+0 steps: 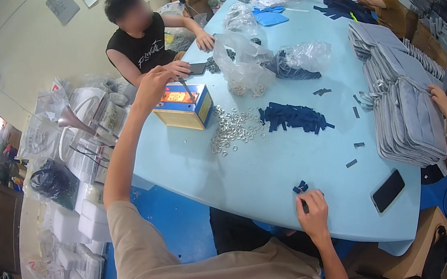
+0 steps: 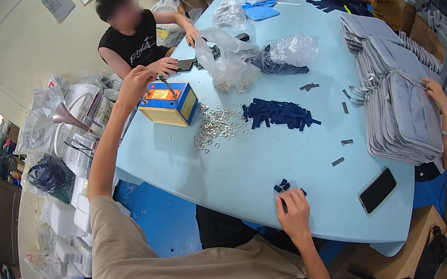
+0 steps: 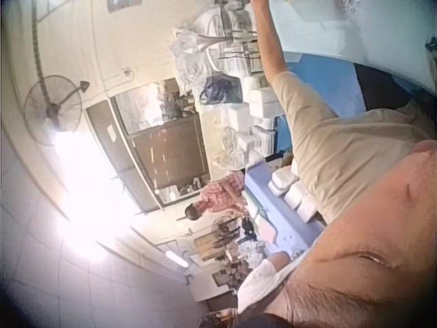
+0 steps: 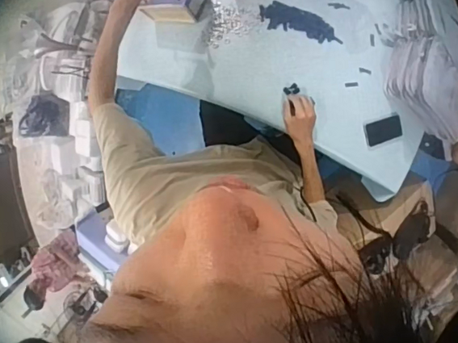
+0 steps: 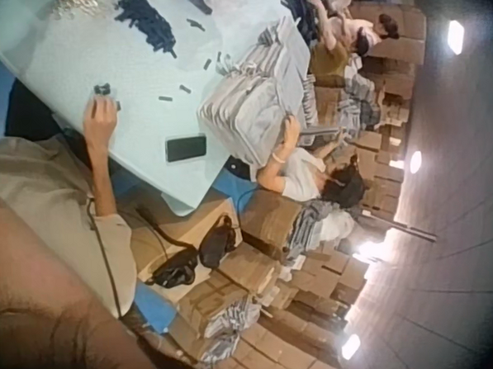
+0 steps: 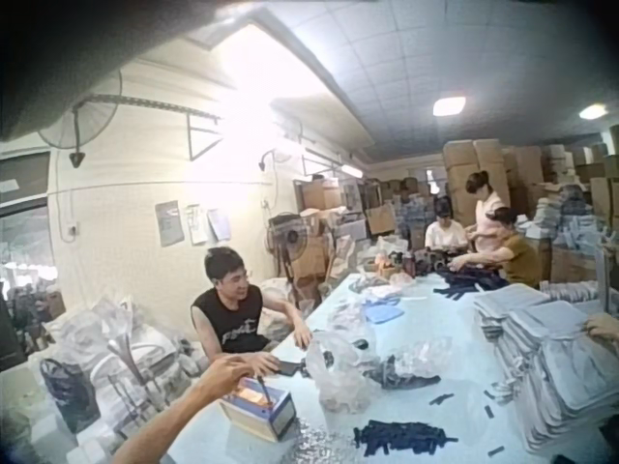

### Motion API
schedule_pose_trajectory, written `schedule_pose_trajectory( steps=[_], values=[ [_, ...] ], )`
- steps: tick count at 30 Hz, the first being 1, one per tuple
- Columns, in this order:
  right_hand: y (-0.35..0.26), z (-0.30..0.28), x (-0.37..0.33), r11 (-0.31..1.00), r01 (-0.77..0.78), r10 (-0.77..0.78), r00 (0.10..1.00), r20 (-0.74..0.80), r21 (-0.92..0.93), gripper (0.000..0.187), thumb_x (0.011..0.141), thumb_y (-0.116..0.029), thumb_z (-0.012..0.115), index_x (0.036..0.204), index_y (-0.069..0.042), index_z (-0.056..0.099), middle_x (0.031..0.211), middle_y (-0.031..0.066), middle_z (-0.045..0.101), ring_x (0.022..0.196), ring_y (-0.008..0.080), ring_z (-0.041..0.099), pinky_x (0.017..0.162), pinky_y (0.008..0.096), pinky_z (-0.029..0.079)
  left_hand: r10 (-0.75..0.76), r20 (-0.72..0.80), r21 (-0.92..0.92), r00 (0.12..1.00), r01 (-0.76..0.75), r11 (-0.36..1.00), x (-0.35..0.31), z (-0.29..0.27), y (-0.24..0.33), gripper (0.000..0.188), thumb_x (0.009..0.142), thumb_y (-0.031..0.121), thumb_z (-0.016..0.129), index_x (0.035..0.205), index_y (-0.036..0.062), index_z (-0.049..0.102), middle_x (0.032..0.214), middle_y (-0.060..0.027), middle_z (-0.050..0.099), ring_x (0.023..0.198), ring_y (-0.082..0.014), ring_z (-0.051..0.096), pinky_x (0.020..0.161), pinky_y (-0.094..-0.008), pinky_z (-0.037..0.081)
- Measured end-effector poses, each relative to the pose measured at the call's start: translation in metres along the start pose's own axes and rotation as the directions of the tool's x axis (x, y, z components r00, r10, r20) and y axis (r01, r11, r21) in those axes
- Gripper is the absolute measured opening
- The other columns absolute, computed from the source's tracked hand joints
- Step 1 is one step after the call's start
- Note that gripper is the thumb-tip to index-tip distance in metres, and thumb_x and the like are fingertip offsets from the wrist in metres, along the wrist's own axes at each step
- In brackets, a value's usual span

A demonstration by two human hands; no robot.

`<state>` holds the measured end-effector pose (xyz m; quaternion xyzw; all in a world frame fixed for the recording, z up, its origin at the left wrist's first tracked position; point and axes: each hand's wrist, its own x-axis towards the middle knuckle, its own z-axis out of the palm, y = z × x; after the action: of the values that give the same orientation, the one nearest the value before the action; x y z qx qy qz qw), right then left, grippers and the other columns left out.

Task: Assembling metal hardware onto blue leather tabs using a manual press tool.

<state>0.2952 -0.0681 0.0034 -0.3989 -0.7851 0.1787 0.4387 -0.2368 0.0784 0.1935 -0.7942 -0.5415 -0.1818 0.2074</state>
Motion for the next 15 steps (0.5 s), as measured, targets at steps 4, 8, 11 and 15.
schedule_pose_trajectory(
  steps=[4,8,11,15],
  values=[
    [0.0007,0.0003,-0.0011,1.0,-0.003,0.003,1.0,-0.004,-0.008,0.008,0.083,0.002,0.071,0.088,0.0,0.065,0.087,0.0126,0.063,0.084,0.0335,0.06,0.076,0.0432,0.049,-0.034,-0.018,-0.007,0.999,0.034,0.999,0.0001,0.0011,0.0021,0.012,0.084,0.005,0.072,0.096,0.0031,0.07,0.091,-0.0094,0.072,0.092,-0.0274,0.066,0.082,-0.0384,0.055],
    [-0.0011,-0.0001,-0.0001,1.0,-0.002,0.001,1.0,-0.006,-0.013,0.008,0.083,0.002,0.071,0.088,-0.001,0.066,0.088,0.0124,0.063,0.084,0.0333,0.06,0.075,0.0427,0.05,-0.025,-0.029,-0.043,0.999,0.024,0.999,0.0004,-0.0007,0.004,0.013,0.083,0.004,0.073,0.096,0.0027,0.07,0.088,-0.0099,0.07,0.089,-0.0282,0.066,0.08,-0.0387,0.055],
    [-0.001,0.0008,-0.0001,1.0,-0.011,0.011,1.0,-0.005,-0.004,0.008,0.083,0.001,0.072,0.088,-0.001,0.066,0.088,0.0123,0.063,0.084,0.033,0.06,0.074,0.0424,0.05,-0.031,-0.036,-0.051,0.999,0.029,0.998,0.0004,-0.001,0.0028,0.013,0.082,0.004,0.073,0.095,0.0027,0.07,0.086,-0.0103,0.069,0.088,-0.0286,0.066,0.079,-0.0389,0.055],
    [0.0029,0.0033,-0.0007,1.0,0.0,0.0,1.0,-0.011,0.01,0.007,0.083,0.001,0.072,0.088,-0.001,0.066,0.087,0.0122,0.064,0.084,0.0327,0.06,0.073,0.0423,0.049,-0.04,-0.026,-0.035,0.999,0.039,0.999,0.0026,-0.0051,0.0045,0.013,0.082,0.004,0.072,0.095,0.0031,0.07,0.086,-0.0111,0.069,0.086,-0.0285,0.066,0.077,-0.0388,0.055]
  ],
)
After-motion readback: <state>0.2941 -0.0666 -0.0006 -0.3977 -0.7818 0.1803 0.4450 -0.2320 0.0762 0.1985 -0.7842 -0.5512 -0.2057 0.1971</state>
